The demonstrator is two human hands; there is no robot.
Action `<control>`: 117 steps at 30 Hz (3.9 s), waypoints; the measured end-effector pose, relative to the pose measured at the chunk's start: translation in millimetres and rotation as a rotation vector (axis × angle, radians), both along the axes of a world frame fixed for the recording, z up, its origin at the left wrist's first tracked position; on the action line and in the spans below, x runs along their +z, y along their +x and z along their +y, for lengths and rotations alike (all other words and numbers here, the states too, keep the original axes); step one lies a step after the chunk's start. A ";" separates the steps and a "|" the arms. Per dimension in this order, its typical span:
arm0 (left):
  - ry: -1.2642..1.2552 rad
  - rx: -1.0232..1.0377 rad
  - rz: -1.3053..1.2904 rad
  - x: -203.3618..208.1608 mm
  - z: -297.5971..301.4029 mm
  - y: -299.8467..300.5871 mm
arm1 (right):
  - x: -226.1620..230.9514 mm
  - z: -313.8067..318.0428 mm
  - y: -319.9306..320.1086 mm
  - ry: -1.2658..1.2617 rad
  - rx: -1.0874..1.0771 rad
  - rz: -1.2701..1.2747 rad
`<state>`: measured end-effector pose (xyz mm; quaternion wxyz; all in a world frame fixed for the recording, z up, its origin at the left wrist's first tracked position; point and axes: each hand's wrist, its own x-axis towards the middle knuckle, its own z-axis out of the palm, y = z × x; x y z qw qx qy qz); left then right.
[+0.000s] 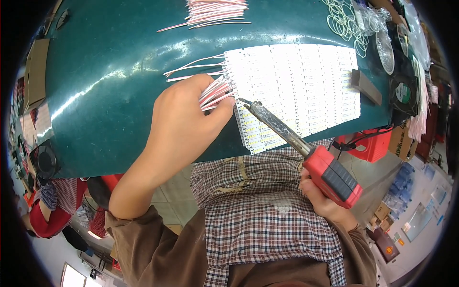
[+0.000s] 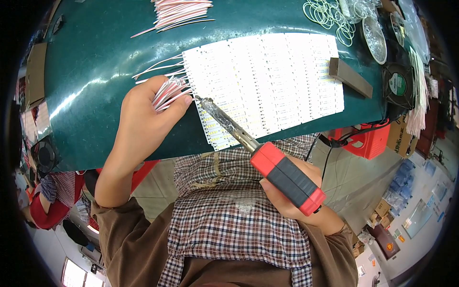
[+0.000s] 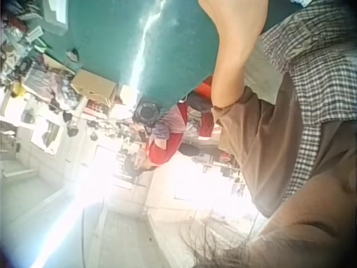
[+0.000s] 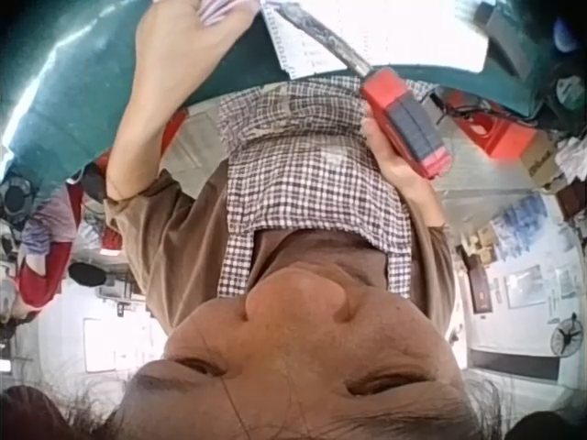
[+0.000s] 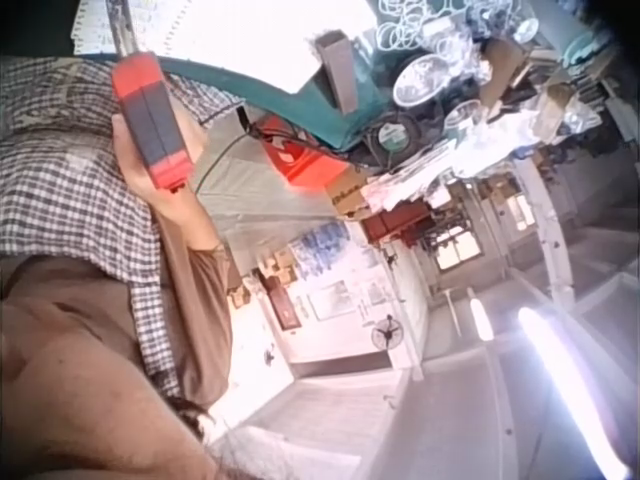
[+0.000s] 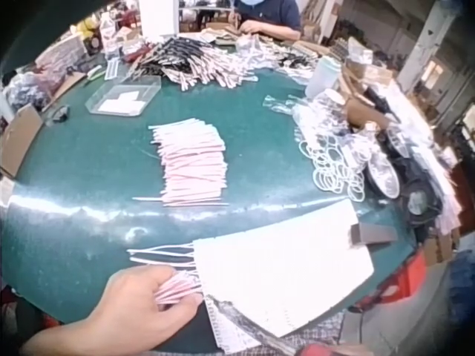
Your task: The person assembles LED panel components by hand, preparing them with a soldering iron and wire bundles.
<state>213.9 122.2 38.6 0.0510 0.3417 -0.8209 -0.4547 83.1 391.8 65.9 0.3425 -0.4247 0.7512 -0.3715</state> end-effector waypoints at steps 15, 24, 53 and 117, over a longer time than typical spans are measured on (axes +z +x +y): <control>-0.007 0.023 0.007 -1.2 0.3 -1.2 | 1.2 -6.9 -4.2 -0.016 0.071 0.061; 0.014 -0.014 -0.015 -0.7 -3.7 -0.4 | -1.8 1.6 0.1 -0.016 0.040 0.080; 0.088 0.000 0.024 0.8 -8.3 9.3 | 0.2 13.5 2.8 0.080 -0.064 -0.052; 0.102 -0.017 0.048 -2.9 7.4 8.3 | -2.7 18.2 -0.9 0.070 0.076 0.043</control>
